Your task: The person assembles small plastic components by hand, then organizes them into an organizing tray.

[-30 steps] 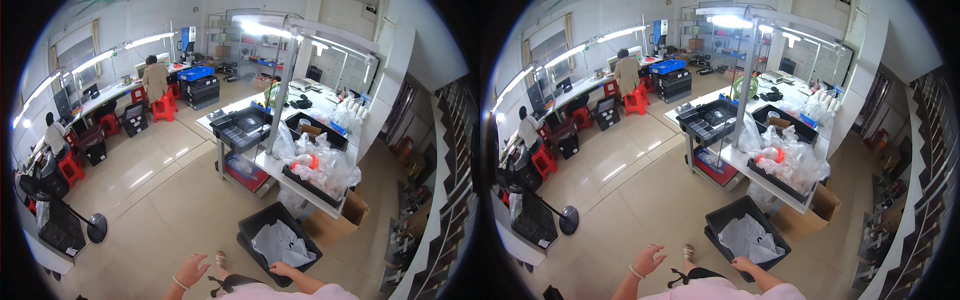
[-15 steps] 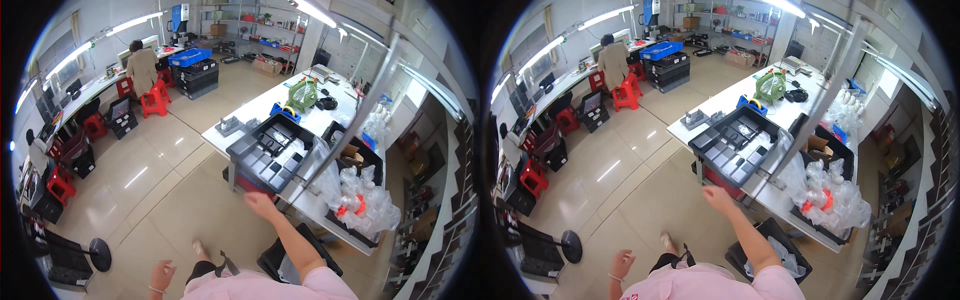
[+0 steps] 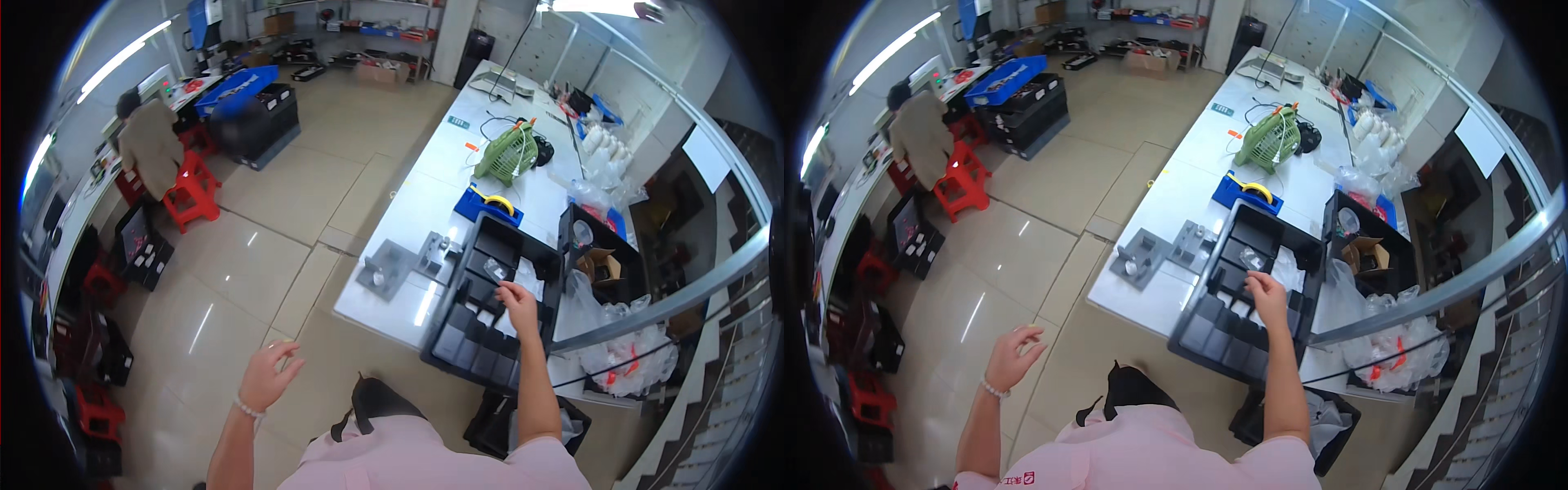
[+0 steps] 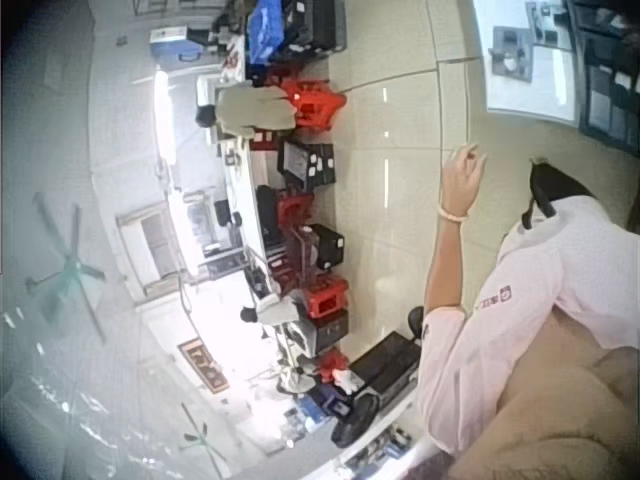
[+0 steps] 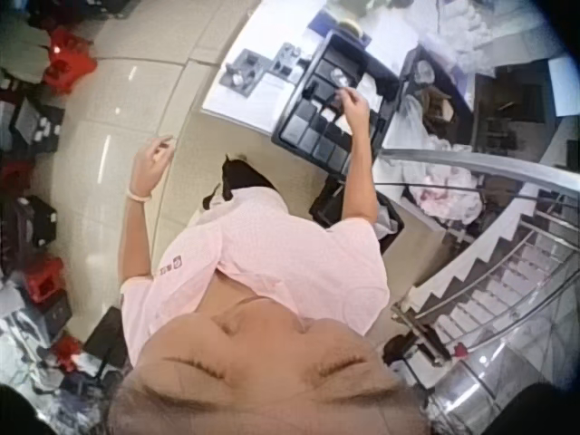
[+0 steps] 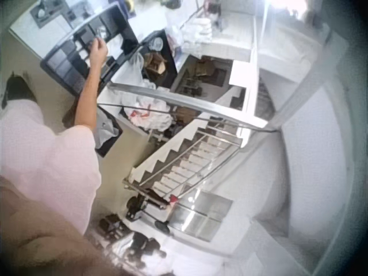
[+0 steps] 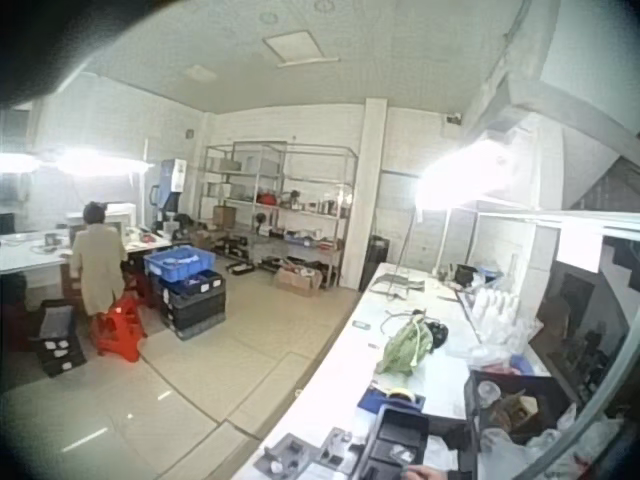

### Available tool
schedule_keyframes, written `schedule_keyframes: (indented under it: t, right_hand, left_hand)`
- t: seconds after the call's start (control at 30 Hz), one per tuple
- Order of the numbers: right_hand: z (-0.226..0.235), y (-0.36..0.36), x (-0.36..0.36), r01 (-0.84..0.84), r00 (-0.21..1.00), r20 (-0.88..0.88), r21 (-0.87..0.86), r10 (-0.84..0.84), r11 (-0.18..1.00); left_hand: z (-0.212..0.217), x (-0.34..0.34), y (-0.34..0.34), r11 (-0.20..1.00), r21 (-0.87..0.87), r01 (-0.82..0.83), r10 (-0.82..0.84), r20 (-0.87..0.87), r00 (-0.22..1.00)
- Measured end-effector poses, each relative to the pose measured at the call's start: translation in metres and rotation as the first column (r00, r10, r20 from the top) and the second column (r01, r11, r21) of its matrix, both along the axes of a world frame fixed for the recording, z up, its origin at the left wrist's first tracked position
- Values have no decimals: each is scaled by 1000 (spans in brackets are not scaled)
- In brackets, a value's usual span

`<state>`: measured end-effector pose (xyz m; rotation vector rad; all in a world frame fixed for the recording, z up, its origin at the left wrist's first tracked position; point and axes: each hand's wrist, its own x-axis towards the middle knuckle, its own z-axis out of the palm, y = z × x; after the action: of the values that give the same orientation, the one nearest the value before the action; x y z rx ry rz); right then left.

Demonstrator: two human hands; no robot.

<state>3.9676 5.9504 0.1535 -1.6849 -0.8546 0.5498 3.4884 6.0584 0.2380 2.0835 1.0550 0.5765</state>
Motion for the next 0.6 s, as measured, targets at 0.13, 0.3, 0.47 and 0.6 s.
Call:
schedule_keyframes:
  t: [0.13, 0.3, 0.47, 0.6]
  right_hand:
    - [-9, 71, 26, 78, 996, 43, -36, -76, 996]
    - [-4, 212, 46, 105, 985, 146, -77, -93, 991]
    - [11, 429, 26, -138, 928, 306, -253, 214, 958]
    - [0, 528, 42, -29, 896, 401, -381, 193, 924]
  left_hand:
    - [-4, 51, 129, 975, 42, 218, -220, 66, 973]
    - [-140, 23, 292, 976, -175, 132, -174, -258, 950]
    - [-315, -291, 367, 882, -345, 321, -409, -898, 160]
    - [-328, -310, 450, 712, -549, 438, -576, -813, -85]
